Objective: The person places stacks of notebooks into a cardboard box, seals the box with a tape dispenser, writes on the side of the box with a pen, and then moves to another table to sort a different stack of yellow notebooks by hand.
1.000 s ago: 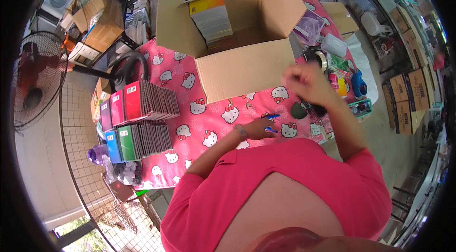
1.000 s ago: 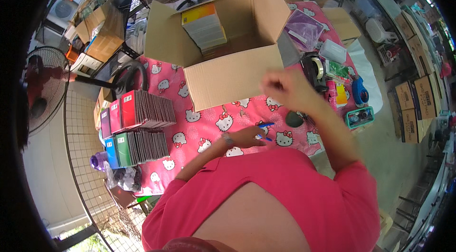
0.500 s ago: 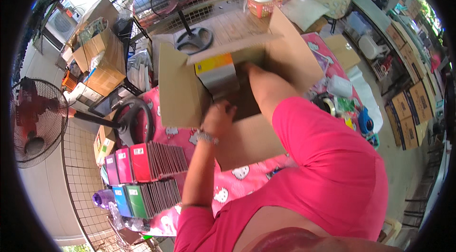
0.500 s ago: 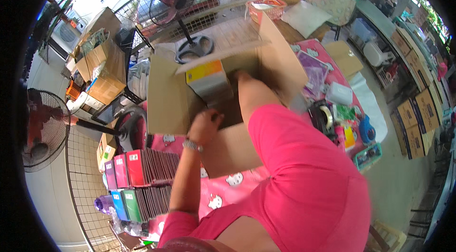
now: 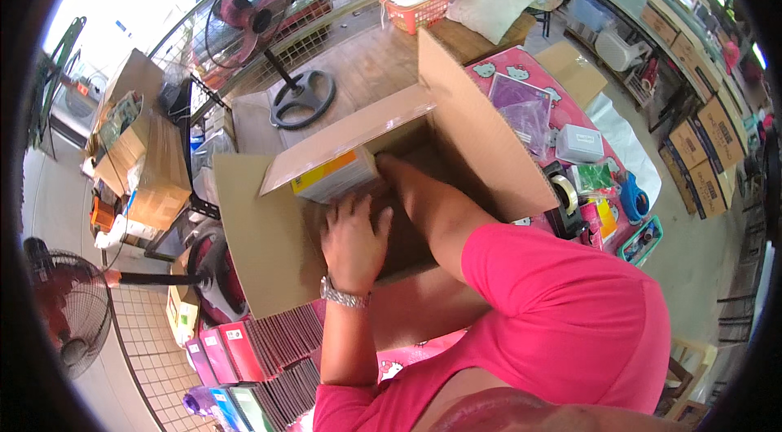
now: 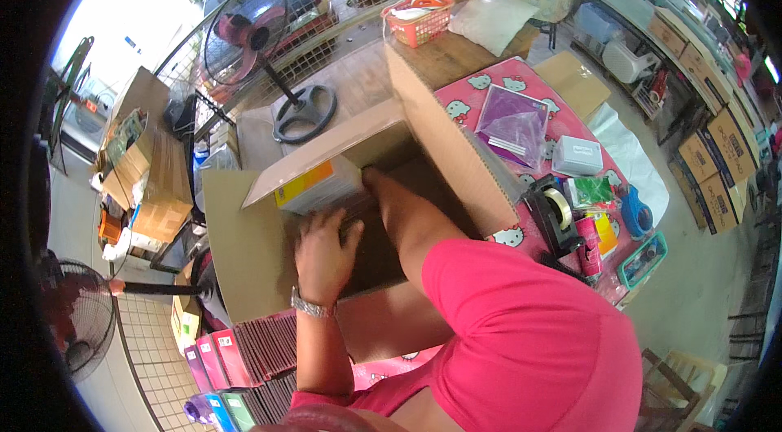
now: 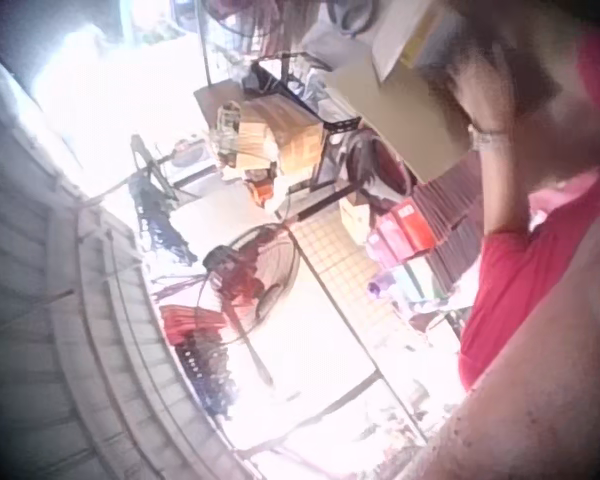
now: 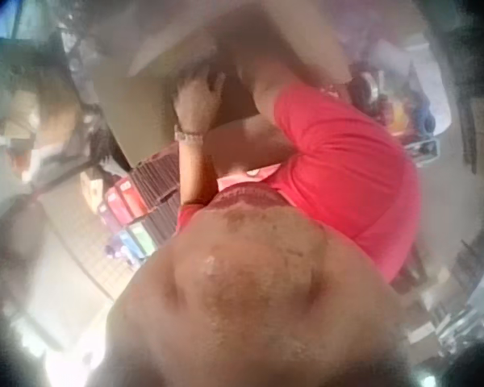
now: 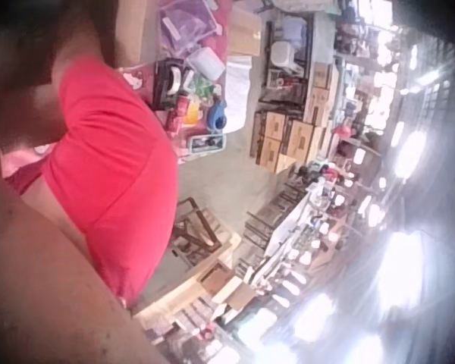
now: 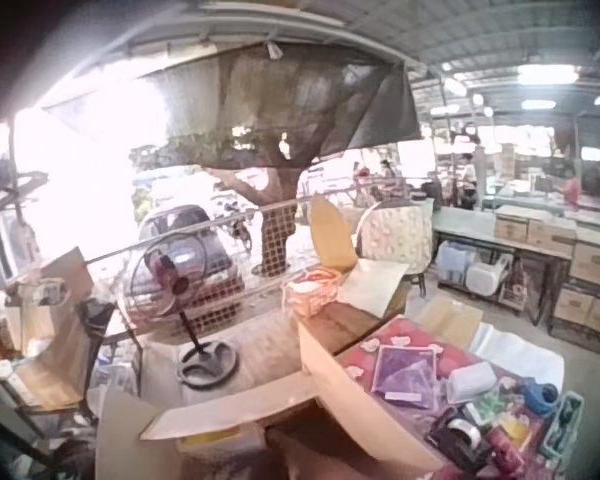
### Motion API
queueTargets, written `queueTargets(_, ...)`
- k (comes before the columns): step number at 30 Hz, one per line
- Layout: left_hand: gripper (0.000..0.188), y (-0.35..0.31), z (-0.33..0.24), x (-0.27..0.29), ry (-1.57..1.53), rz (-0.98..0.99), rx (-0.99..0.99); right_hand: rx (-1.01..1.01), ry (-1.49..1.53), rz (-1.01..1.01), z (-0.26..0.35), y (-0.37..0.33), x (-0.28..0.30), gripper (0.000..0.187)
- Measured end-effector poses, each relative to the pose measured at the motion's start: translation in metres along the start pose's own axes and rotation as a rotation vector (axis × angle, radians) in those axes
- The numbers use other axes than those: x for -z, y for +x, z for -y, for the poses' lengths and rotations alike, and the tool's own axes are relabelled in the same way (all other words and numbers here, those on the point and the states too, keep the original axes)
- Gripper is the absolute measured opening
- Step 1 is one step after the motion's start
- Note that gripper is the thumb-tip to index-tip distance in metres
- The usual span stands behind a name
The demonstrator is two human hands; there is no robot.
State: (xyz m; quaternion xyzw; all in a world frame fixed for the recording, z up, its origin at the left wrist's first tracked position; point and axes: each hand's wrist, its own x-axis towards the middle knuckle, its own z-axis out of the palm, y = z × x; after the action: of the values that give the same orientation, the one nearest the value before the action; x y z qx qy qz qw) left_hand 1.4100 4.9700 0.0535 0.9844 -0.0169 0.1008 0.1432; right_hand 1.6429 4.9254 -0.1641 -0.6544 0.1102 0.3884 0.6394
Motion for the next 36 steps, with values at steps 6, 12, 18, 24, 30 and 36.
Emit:
queueTargets(6,0.062,0.044,0.027,-0.032,0.027,-0.203,0.045,0.018,0.05,0.034,0.02,-0.004,-0.028,0.026)
queueTargets(12,0.06,0.036,0.033,-0.046,0.062,-0.219,0.142,0.006,0.07,0.035,0.014,-0.008,-0.026,0.026)
queueTargets(18,0.057,0.039,0.036,-0.047,0.063,-0.286,0.08,0.006,0.089,0.043,0.011,-0.012,-0.025,0.026)
queueTargets(24,0.053,0.038,0.033,-0.041,0.098,-0.249,0.134,0.006,0.097,0.05,0.009,-0.011,-0.026,0.026)
queueTargets(30,0.043,0.044,0.047,-0.054,0.025,-0.322,0.162,0.0,0.094,0.059,0.006,-0.012,-0.031,0.026)
queueTargets(36,0.039,0.044,0.052,-0.056,0.127,-0.358,0.138,0.0,0.11,0.074,0.005,-0.007,-0.035,0.026)
